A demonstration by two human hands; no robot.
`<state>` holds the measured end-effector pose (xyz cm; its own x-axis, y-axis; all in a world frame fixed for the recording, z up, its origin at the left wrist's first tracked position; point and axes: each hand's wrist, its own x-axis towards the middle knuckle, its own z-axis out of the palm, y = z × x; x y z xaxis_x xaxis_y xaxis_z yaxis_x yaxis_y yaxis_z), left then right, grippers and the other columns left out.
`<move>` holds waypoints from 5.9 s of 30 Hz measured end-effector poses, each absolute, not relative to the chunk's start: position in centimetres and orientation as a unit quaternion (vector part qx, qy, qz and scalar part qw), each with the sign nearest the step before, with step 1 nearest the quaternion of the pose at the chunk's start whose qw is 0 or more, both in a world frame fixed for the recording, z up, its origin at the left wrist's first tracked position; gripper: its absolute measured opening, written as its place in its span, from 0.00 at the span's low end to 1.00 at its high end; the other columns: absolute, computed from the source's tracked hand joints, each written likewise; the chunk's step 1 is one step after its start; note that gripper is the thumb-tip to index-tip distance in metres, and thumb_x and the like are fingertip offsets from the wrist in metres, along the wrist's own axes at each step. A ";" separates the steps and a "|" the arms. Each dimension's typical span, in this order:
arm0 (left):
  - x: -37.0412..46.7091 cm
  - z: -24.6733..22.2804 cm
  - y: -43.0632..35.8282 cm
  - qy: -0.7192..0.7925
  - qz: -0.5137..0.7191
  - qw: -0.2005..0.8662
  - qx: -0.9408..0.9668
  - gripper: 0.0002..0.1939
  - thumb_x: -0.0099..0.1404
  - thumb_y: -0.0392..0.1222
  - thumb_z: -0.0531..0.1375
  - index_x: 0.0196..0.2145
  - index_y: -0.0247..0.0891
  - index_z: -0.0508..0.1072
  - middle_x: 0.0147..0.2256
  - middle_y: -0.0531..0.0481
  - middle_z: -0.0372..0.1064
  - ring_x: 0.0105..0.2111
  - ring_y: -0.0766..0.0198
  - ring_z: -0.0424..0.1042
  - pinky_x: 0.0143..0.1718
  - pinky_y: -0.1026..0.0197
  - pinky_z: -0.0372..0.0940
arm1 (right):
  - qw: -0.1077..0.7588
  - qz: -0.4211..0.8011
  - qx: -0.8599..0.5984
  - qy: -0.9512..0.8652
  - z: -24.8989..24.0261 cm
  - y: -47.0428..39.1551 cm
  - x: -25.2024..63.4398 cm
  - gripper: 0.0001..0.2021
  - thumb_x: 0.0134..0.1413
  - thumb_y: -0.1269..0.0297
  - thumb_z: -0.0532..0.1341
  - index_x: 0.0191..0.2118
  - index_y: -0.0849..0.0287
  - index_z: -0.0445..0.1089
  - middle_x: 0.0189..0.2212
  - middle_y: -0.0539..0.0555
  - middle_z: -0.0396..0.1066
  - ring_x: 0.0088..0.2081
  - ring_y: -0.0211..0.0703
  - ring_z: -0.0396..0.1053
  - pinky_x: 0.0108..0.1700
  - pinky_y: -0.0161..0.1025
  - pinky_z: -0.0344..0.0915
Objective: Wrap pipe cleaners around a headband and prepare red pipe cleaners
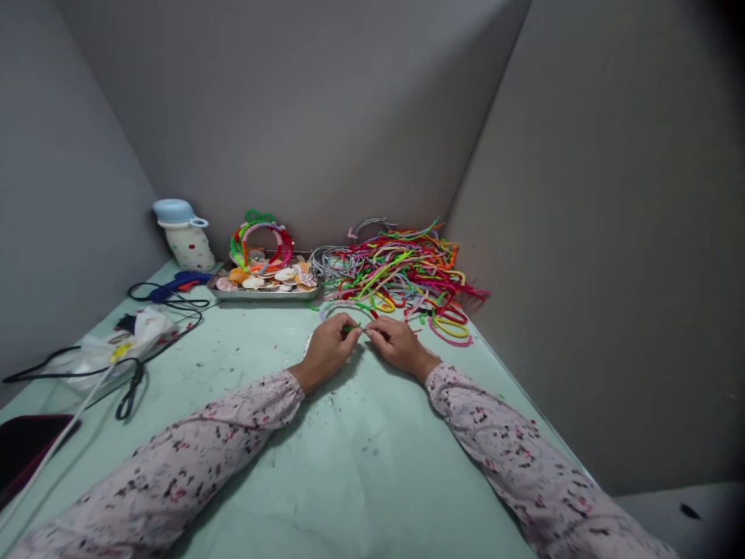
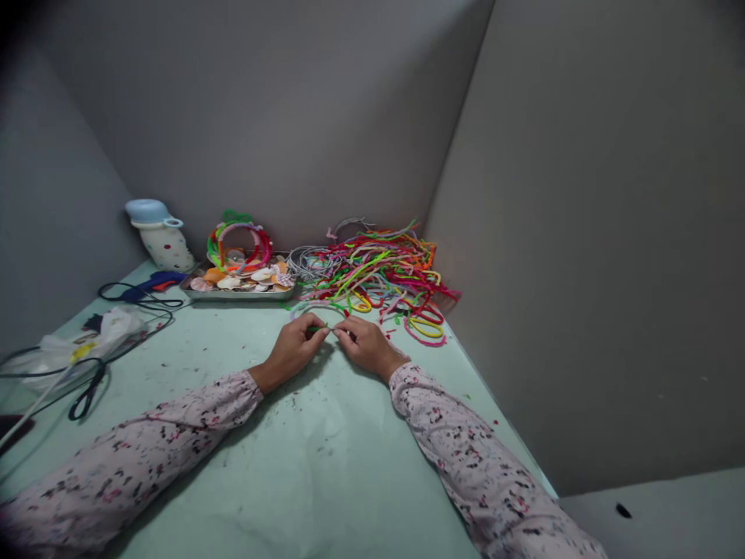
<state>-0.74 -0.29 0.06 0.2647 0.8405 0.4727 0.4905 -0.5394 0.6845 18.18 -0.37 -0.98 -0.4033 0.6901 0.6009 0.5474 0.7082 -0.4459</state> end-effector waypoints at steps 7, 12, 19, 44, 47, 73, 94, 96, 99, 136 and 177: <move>-0.8 0.2 -0.4 0.440 0.418 0.214 0.765 0.07 0.62 0.43 0.57 0.30 0.37 0.70 0.25 0.54 0.66 0.27 0.67 0.63 0.29 0.65 0.57 | 0.403 0.089 -0.354 -0.839 -1.2 -0.3 18.2 0.08 0.61 0.67 0.56 0.39 0.58 0.72 0.32 0.54 0.71 0.35 0.41 0.68 0.38 0.37 0.63; -1.0 0.4 -0.4 0.446 0.414 0.219 0.763 0.07 0.61 0.42 0.57 0.28 0.37 0.69 0.24 0.55 0.65 0.25 0.68 0.62 0.28 0.65 0.56 | 0.393 0.085 -0.345 -0.848 -1.1 -0.5 18.2 0.08 0.61 0.67 0.56 0.40 0.58 0.72 0.32 0.54 0.71 0.35 0.41 0.68 0.38 0.37 0.63; -0.9 0.5 -0.5 0.452 0.415 0.220 0.758 0.07 0.61 0.42 0.57 0.27 0.37 0.68 0.24 0.55 0.65 0.25 0.68 0.61 0.27 0.65 0.55 | 0.396 0.085 -0.336 -0.850 -1.1 -0.4 18.2 0.08 0.61 0.67 0.55 0.40 0.58 0.72 0.33 0.55 0.72 0.36 0.42 0.68 0.39 0.38 0.64; -0.6 0.4 -0.6 0.450 0.410 0.207 0.766 0.07 0.63 0.44 0.56 0.34 0.38 0.68 0.30 0.53 0.67 0.27 0.67 0.64 0.29 0.63 0.59 | 0.406 0.084 -0.369 -0.832 -1.0 -0.4 18.2 0.08 0.60 0.67 0.56 0.38 0.58 0.73 0.32 0.54 0.72 0.34 0.41 0.68 0.38 0.37 0.63; -0.5 0.3 -0.6 0.433 0.432 0.204 0.765 0.07 0.62 0.41 0.58 0.38 0.38 0.66 0.36 0.50 0.67 0.27 0.68 0.65 0.31 0.64 0.61 | 0.407 0.087 -0.373 -0.829 -0.9 -0.4 18.2 0.08 0.61 0.67 0.56 0.38 0.59 0.73 0.31 0.54 0.71 0.34 0.41 0.68 0.37 0.37 0.63; -0.5 0.0 -0.2 0.385 0.469 0.198 0.769 0.04 0.63 0.37 0.58 0.36 0.40 0.72 0.36 0.48 0.69 0.34 0.65 0.68 0.33 0.63 0.64 | 0.414 0.091 -0.379 -0.823 -1.1 -0.3 18.2 0.08 0.60 0.67 0.56 0.37 0.58 0.73 0.30 0.53 0.71 0.33 0.40 0.67 0.36 0.36 0.62; -0.6 0.0 -0.2 0.379 0.489 0.199 0.760 0.04 0.62 0.36 0.60 0.35 0.39 0.74 0.35 0.49 0.69 0.32 0.66 0.67 0.31 0.64 0.64 | 0.412 0.087 -0.378 -0.825 -1.1 -0.3 18.3 0.07 0.60 0.67 0.56 0.37 0.59 0.72 0.30 0.53 0.70 0.32 0.39 0.67 0.35 0.35 0.62; -0.6 -0.1 -0.2 0.378 0.492 0.198 0.759 0.04 0.62 0.37 0.60 0.36 0.39 0.73 0.35 0.49 0.69 0.31 0.67 0.67 0.31 0.65 0.64 | 0.413 0.087 -0.379 -0.824 -1.2 -0.3 18.3 0.07 0.60 0.67 0.56 0.37 0.59 0.72 0.30 0.53 0.70 0.32 0.39 0.67 0.35 0.35 0.62; -0.6 -0.1 -0.2 0.383 0.489 0.192 0.759 0.04 0.61 0.37 0.60 0.35 0.39 0.74 0.35 0.49 0.70 0.31 0.67 0.67 0.30 0.65 0.64 | 0.415 0.087 -0.378 -0.823 -1.2 -0.2 18.2 0.08 0.60 0.67 0.56 0.38 0.59 0.73 0.30 0.53 0.70 0.32 0.39 0.66 0.35 0.35 0.62; -0.7 0.2 -0.2 0.412 0.428 0.167 0.787 0.04 0.63 0.38 0.58 0.36 0.38 0.72 0.36 0.49 0.70 0.34 0.64 0.68 0.36 0.62 0.64 | 0.408 0.079 -0.373 -0.829 -1.1 -0.4 18.2 0.07 0.60 0.67 0.56 0.37 0.59 0.73 0.31 0.54 0.71 0.34 0.41 0.68 0.37 0.36 0.63; -0.8 0.3 -0.2 0.426 0.387 0.156 0.803 0.09 0.67 0.39 0.52 0.36 0.37 0.71 0.35 0.48 0.70 0.36 0.61 0.68 0.39 0.59 0.62 | 0.398 0.070 -0.375 -0.834 -1.0 -0.2 18.3 0.08 0.61 0.67 0.56 0.39 0.58 0.73 0.33 0.55 0.72 0.35 0.41 0.69 0.39 0.37 0.64</move>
